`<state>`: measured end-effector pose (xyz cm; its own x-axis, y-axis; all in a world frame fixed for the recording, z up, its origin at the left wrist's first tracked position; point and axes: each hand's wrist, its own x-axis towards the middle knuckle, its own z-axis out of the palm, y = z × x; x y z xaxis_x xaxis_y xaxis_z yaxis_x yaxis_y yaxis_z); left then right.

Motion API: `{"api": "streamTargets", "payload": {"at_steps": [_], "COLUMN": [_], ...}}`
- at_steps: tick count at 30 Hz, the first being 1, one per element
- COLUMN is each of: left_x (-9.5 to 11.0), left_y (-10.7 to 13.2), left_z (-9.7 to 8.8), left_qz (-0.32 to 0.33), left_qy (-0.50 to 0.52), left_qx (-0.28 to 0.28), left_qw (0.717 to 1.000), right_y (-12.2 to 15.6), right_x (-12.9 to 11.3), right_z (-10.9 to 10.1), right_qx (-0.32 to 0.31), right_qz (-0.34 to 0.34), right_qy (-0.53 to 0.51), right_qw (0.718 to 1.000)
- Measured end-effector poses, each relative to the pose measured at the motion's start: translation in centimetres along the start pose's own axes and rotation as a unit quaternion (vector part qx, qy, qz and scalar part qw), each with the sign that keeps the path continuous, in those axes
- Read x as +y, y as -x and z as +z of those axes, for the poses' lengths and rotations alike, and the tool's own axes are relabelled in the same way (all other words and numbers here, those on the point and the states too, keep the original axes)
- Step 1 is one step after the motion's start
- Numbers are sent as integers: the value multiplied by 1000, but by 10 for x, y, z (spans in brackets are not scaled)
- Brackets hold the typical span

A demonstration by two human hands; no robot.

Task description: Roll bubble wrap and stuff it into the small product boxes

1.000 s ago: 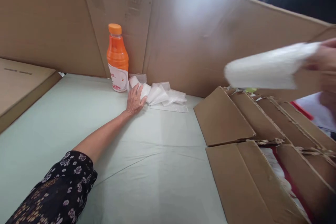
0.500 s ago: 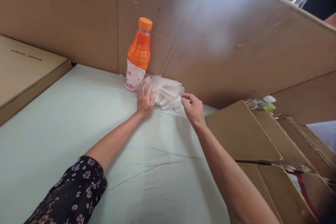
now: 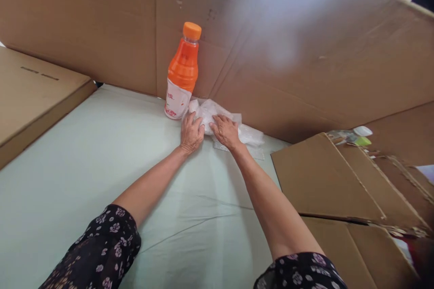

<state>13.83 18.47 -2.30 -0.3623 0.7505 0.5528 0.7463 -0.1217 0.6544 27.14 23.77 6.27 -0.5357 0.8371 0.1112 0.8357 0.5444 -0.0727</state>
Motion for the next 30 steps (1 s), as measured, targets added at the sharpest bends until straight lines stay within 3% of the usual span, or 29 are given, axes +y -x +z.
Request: {"api": "streamTargets", "payload": {"at_steps": [3, 6, 9, 12, 15, 21, 30], "left_x": [-1, -1, 0, 2, 4, 10, 36], "left_y": [0, 0, 0, 0, 1, 6, 28], "left_z": [1, 1, -1, -5, -9, -23, -37], "left_qz": [-1, 4, 15, 28, 43, 79, 149], "left_qy": [-1, -1, -3, -5, -10, -38, -76], "left_qx": [4, 11, 20, 31, 43, 40, -60], "left_qw": [1000, 1000, 1000, 999, 998, 995, 984], "right_y": [34, 95, 155, 188, 191, 185, 188], "right_x": [3, 2, -3, -9, -11, -12, -19], "right_z": [0, 12, 36, 56, 62, 53, 42], "right_qx": [109, 207, 207, 173, 153, 129, 86], "right_qz": [18, 12, -2, 3, 15, 27, 56], "right_qy": [-31, -91, -120, -125, -134, -161, -162], "right_qw": [993, 974, 971, 977, 979, 978, 981]}}
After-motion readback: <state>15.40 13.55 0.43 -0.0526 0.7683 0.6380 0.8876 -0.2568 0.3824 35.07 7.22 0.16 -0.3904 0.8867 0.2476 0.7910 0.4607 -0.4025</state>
